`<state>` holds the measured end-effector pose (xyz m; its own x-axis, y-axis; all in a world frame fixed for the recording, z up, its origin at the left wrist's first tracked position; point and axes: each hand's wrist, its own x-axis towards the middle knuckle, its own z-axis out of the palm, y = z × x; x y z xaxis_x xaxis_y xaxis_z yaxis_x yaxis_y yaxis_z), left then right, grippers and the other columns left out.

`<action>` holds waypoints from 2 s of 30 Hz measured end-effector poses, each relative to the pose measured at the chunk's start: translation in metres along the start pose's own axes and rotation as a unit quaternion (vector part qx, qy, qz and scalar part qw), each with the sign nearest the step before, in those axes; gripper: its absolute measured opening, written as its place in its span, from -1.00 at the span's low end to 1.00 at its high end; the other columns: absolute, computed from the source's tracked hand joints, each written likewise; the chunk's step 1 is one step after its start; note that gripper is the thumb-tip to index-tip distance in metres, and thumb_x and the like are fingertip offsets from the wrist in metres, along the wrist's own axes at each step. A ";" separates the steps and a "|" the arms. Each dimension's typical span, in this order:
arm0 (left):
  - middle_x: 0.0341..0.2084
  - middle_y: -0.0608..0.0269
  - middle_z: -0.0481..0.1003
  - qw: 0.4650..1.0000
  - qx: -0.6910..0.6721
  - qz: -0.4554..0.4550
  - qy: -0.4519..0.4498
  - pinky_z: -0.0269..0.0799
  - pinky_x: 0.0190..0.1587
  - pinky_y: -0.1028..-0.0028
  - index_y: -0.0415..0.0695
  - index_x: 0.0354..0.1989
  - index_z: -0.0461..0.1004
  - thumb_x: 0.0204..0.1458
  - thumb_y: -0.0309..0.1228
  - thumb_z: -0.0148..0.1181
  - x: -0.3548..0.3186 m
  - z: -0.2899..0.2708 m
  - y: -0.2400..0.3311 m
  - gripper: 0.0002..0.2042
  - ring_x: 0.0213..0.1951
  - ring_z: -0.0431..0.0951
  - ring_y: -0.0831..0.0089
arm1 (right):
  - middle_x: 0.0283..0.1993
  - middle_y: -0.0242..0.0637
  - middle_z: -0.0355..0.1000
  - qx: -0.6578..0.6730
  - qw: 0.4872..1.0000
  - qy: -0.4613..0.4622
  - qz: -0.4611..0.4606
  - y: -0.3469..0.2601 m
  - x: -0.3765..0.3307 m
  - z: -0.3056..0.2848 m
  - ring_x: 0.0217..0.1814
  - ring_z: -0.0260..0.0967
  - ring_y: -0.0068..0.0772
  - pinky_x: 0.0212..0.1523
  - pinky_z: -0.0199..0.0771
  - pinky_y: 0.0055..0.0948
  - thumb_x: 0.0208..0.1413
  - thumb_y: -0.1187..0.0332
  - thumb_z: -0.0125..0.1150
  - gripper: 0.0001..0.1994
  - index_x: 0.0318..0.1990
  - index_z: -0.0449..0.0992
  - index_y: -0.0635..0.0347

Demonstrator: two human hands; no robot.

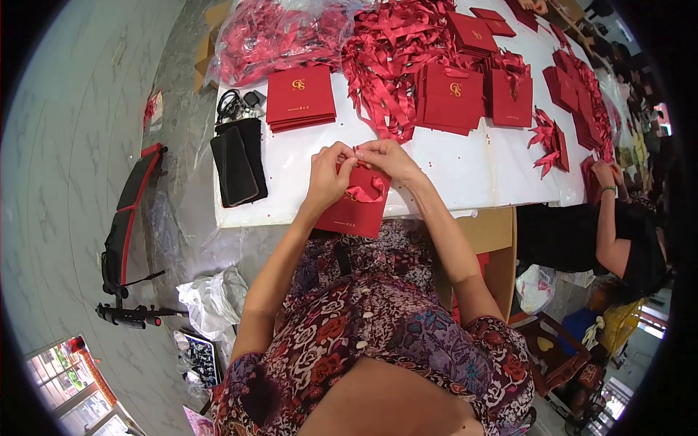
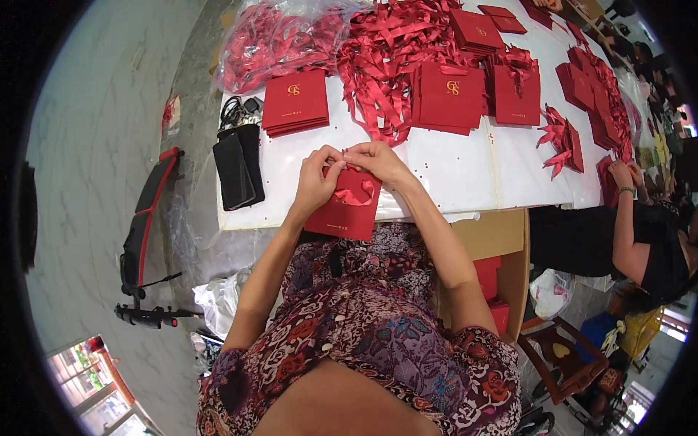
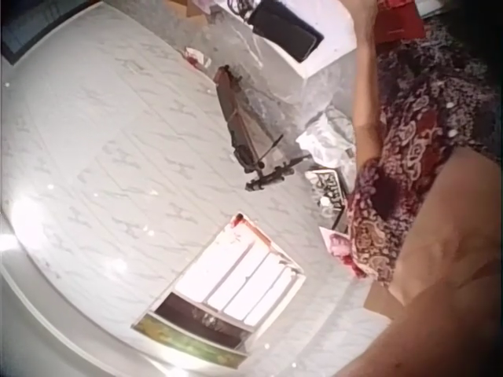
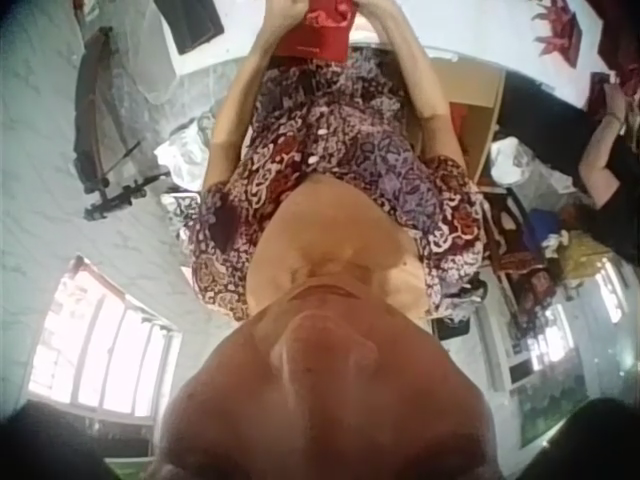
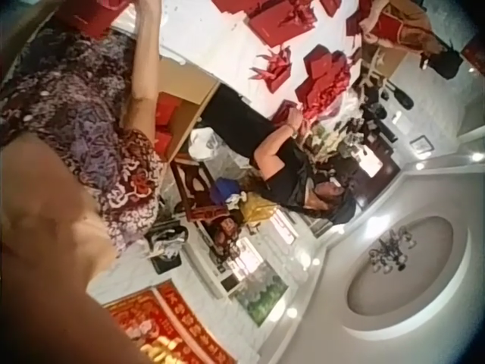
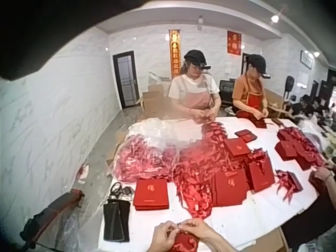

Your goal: Tying red ribbons into decorative bows on small red gift bags.

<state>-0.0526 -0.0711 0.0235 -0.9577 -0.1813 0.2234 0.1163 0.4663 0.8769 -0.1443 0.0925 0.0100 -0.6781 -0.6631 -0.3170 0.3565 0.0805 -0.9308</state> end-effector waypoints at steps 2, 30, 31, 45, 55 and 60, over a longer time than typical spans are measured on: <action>-0.44 0.16 0.53 0.999 0.029 0.025 -0.009 0.40 -0.14 0.35 -0.22 -0.30 0.48 0.04 -0.51 0.24 0.001 -0.004 0.012 -0.90 -0.29 0.51 0.27 | -0.44 -0.51 0.43 0.012 1.000 -0.017 0.010 -0.004 -0.005 0.001 -0.44 0.28 -0.75 -0.44 0.30 -0.68 0.22 0.34 0.25 -0.83 -0.21 0.57 0.29; -0.06 0.33 0.51 0.814 -0.516 -0.260 0.054 0.40 -0.21 0.58 -0.13 0.28 0.23 0.08 -0.33 0.34 -0.045 -0.047 0.002 -0.40 -0.22 0.51 0.61 | -0.32 -0.40 0.52 0.269 0.951 0.138 -0.069 -0.036 -0.006 0.009 -0.28 0.50 -0.59 -0.22 0.55 -0.61 0.26 0.28 0.22 -0.84 -0.16 0.52 0.16; -0.09 0.33 0.52 0.851 -0.462 -0.241 0.067 0.41 -0.31 0.62 -0.14 0.24 0.29 0.07 -0.36 0.34 -0.043 -0.041 0.007 -0.45 -0.26 0.52 0.64 | -0.32 -0.40 0.52 0.269 0.951 0.138 -0.069 -0.036 -0.005 0.011 -0.28 0.50 -0.59 -0.22 0.55 -0.61 0.26 0.28 0.22 -0.84 -0.16 0.52 0.16; -0.28 0.23 0.58 0.969 -0.169 -0.146 0.110 0.43 -0.13 0.48 -0.30 -0.05 0.52 0.09 -0.52 0.25 -0.073 -0.055 0.049 -0.75 -0.25 0.54 0.46 | -0.45 -0.52 0.44 0.099 0.963 0.221 -0.119 -0.047 0.020 -0.019 -0.47 0.31 -0.76 -0.48 0.32 -0.70 0.21 0.30 0.27 -0.82 -0.28 0.55 0.24; -0.17 0.25 0.41 0.951 0.297 0.075 0.038 0.25 -0.04 0.22 0.06 0.12 0.49 -0.35 -0.64 0.28 -0.086 -0.027 0.034 -0.32 -0.10 0.37 0.18 | -0.41 -0.25 0.43 -0.417 0.832 0.314 -0.186 -0.006 -0.017 -0.018 -0.43 0.43 -0.23 -0.38 0.41 -0.30 -0.12 0.19 0.48 -0.68 -0.41 0.49 0.20; -0.08 0.20 0.38 0.952 0.294 0.066 -0.049 0.25 -0.01 0.15 0.03 0.13 0.45 -0.31 -0.49 0.39 -0.091 0.001 0.028 -0.34 -0.04 0.34 0.14 | -0.39 -0.20 0.45 -0.473 0.794 0.302 -0.233 -0.008 -0.016 -0.026 -0.39 0.46 -0.16 -0.33 0.43 -0.28 -0.04 0.26 0.41 -0.76 -0.37 0.51 0.21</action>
<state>0.0375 -0.0407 0.0274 -0.9683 -0.0198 0.2491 0.0969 0.8891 0.4473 -0.1533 0.1219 0.0179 -0.8813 -0.3300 0.3382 -0.4722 0.6440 -0.6019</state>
